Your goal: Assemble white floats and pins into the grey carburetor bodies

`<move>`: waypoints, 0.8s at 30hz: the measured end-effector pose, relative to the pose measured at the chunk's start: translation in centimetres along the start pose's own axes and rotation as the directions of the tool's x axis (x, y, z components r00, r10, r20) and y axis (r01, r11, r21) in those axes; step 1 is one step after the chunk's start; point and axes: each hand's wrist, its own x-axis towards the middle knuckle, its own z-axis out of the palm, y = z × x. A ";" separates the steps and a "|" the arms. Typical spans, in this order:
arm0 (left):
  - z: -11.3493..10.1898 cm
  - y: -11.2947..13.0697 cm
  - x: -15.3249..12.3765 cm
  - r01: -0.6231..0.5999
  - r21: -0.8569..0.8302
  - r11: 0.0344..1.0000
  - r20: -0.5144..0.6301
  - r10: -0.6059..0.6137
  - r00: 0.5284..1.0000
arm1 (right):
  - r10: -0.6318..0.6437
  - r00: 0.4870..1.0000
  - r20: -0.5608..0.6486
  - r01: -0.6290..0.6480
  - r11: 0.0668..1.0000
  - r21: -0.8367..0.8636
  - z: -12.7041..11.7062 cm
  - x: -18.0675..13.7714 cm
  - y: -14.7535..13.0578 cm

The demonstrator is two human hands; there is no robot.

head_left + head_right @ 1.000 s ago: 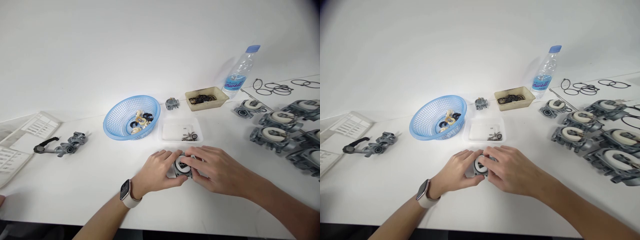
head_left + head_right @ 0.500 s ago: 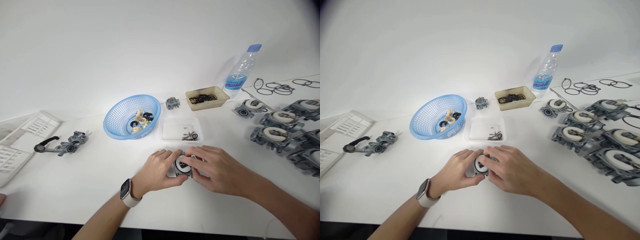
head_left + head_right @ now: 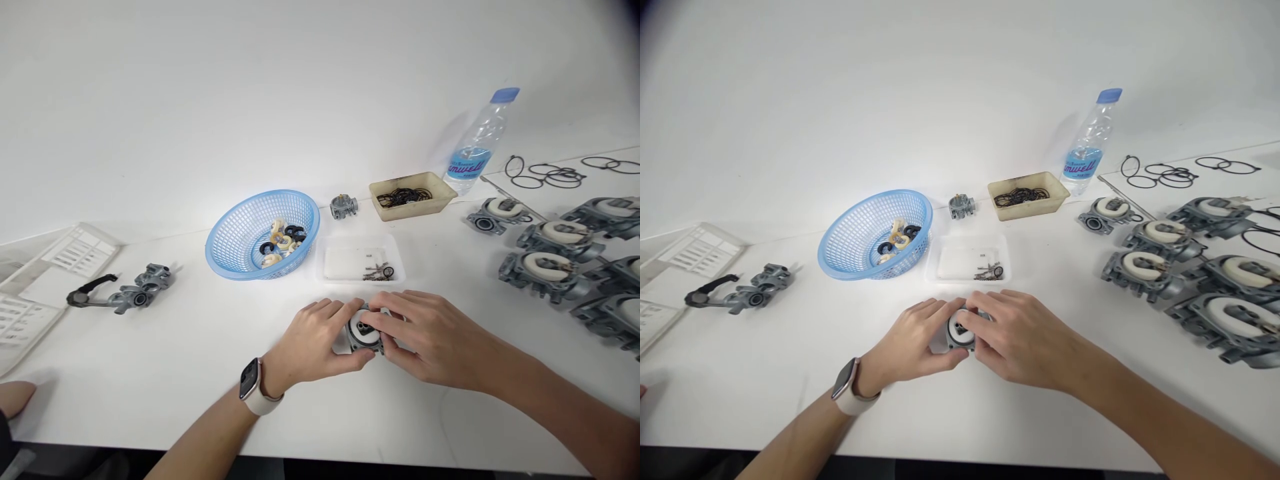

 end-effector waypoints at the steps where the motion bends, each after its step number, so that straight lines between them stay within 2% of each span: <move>1: 0.0 0.0 0.0 0.001 0.001 1.000 -0.001 -0.001 1.000 | 0.002 1.000 0.002 -0.002 1.000 -0.002 0.0 0.0 0.0; 24: 0.1 -0.1 0.0 -0.007 0.009 1.000 -0.010 0.007 1.000 | 0.011 1.000 0.009 -0.011 1.000 0.017 0.0 -0.1 0.0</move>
